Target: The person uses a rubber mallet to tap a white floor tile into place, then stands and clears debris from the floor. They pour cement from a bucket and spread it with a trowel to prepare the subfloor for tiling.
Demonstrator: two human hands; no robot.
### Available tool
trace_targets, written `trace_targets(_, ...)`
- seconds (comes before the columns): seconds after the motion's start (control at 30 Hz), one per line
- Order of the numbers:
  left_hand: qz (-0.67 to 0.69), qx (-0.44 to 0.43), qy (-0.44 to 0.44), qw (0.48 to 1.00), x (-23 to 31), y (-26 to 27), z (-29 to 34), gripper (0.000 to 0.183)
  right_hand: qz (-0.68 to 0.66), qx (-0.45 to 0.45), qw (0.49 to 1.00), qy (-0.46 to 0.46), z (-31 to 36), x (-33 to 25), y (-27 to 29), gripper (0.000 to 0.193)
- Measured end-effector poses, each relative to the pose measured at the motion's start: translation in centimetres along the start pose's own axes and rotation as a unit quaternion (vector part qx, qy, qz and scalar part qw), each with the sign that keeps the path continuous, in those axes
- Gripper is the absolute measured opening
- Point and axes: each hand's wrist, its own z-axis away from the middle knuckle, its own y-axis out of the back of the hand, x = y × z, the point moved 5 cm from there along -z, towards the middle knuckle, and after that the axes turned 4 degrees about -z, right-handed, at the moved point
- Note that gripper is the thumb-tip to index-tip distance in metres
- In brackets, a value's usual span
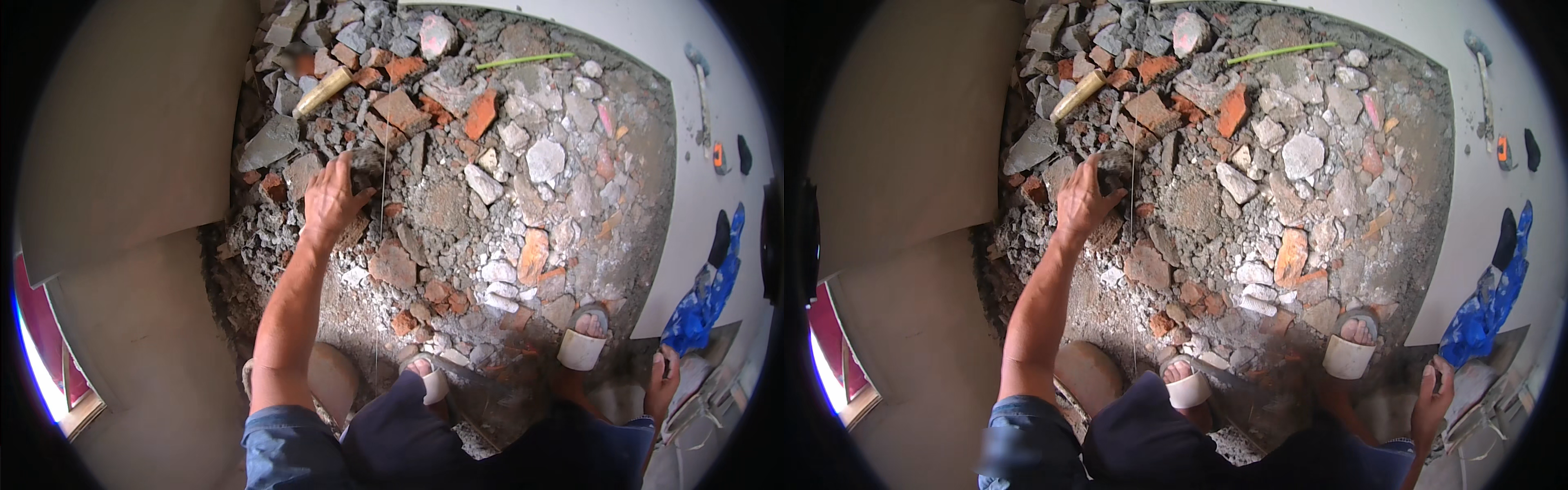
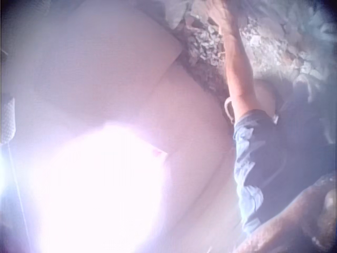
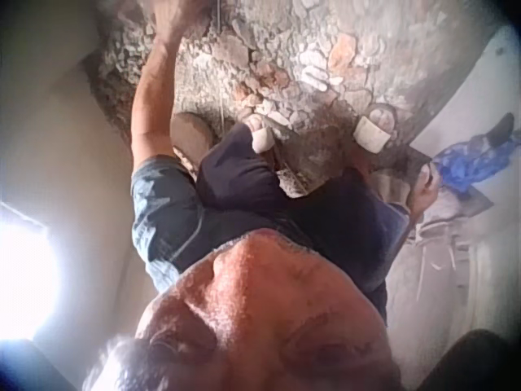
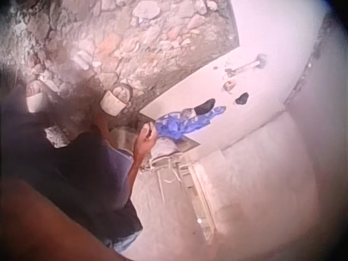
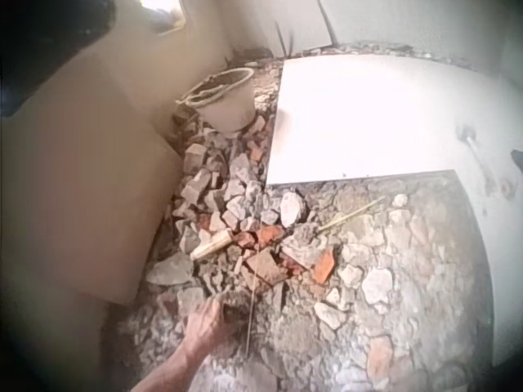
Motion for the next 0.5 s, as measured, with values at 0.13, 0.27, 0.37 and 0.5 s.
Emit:
trace_targets(0.13, 0.103, 0.092, 0.151, 0.979, -2.9, 0.1, 1.5, 0.072, -0.024, 0.012, 1.000, 0.016, 0.3, -0.9, -0.9, 0.028)
trace_targets(0.27, 0.083, 0.261, 0.152, 0.950, -7.1, 0.8, 6.0, 0.065, -0.006, -0.015, 0.999, 0.034, 0.8, -1.2, -2.8, 0.027)
trace_targets(0.37, 0.168, 0.291, 0.209, 0.918, -12.9, 1.0, 10.3, 0.049, 0.007, -0.042, 0.998, 0.049, 0.8, -1.0, -3.5, 0.027)
trace_targets(0.5, 0.123, 0.245, 0.433, 0.859, -18.4, 2.7, 15.5, 0.032, 0.015, -0.058, 0.994, 0.087, 0.2, -1.8, -4.1, 0.026)
